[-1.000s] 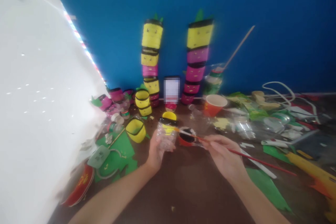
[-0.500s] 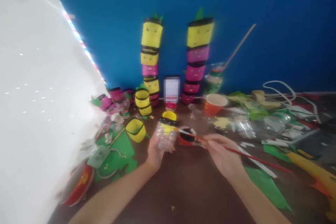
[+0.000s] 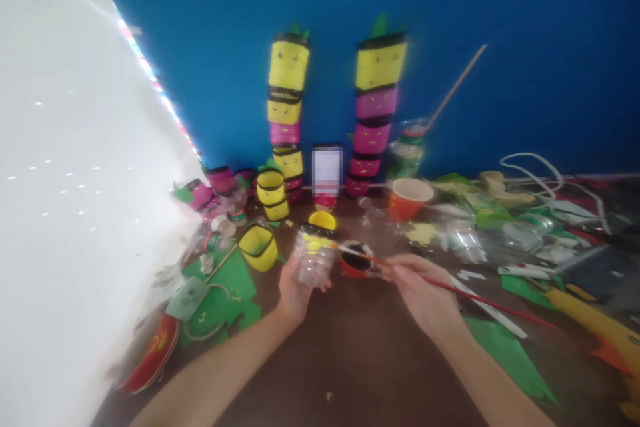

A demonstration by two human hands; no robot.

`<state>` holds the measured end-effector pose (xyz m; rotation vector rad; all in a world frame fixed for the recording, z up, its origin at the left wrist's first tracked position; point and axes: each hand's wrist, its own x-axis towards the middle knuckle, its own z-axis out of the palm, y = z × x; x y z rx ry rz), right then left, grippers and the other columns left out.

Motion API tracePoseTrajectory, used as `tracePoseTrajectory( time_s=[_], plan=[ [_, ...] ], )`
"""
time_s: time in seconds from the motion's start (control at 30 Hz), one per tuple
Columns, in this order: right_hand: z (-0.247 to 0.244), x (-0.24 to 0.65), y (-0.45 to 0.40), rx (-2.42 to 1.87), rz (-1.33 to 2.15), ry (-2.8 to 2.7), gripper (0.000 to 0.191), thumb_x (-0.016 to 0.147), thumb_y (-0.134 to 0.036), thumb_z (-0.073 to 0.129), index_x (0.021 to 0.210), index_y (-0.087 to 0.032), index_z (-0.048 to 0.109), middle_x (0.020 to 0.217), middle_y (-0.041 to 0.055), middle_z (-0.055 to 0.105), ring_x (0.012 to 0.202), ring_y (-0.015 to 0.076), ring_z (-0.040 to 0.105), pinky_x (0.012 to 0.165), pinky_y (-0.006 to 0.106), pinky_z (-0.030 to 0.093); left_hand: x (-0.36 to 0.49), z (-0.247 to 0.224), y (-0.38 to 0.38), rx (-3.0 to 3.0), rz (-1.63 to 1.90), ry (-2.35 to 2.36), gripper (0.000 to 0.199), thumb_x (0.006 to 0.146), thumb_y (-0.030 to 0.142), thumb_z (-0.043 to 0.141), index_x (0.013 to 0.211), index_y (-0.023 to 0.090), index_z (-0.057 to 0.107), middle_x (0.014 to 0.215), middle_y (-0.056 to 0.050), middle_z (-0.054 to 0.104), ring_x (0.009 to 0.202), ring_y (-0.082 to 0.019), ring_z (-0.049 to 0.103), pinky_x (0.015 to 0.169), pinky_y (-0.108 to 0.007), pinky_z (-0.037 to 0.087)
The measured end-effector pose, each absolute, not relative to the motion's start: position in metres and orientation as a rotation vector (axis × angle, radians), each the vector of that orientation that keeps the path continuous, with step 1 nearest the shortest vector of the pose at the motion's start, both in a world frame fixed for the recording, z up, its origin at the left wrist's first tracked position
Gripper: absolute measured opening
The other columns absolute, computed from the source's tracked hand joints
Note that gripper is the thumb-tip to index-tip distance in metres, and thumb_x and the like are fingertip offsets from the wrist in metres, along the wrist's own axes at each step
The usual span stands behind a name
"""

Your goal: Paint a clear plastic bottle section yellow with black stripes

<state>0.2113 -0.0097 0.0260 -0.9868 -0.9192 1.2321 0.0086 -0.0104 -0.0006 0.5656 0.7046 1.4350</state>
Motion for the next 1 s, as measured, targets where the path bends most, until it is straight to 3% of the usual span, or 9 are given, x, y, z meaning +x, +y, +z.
tracePoseTrajectory(
  time_s=[0.6,0.73,1.0],
  plan=[
    [0.023,0.218,-0.006,-1.112,1.11,-1.028,0.027,0.058,-0.046,0.081,0.067,-0.022,0.071,0.063,0.0049,0.072,0.059,0.0176,0.068,0.058,0.029,0.057,0.01,0.006,-0.011,0.538,1.496,0.741,0.038,0.073,0.047,0.056,0.077,0.01,0.065,0.064,-0.011,0.067,0.043,-0.019,0.057,0.04,-0.027,0.036],
    [0.029,0.225,-0.006,-1.065,0.991,-1.046,0.021,0.066,-0.042,0.076,0.072,-0.022,0.072,0.062,0.0035,0.07,0.059,0.0169,0.067,0.058,0.029,0.056,0.01,0.008,-0.012,0.487,1.52,0.693,0.039,0.072,0.048,0.058,0.085,0.011,0.064,0.067,-0.009,0.068,0.05,-0.02,0.06,0.045,-0.029,0.041],
    [0.076,0.211,0.006,-1.289,0.746,-1.379,0.017,0.074,-0.035,0.07,0.085,-0.022,0.073,0.077,0.0049,0.075,0.072,0.0208,0.072,0.069,0.031,0.059,0.009,0.005,-0.012,0.487,1.569,0.699,0.041,0.073,0.048,0.067,0.096,0.015,0.062,0.077,-0.006,0.068,0.064,-0.018,0.064,0.061,-0.031,0.049]
  ],
)
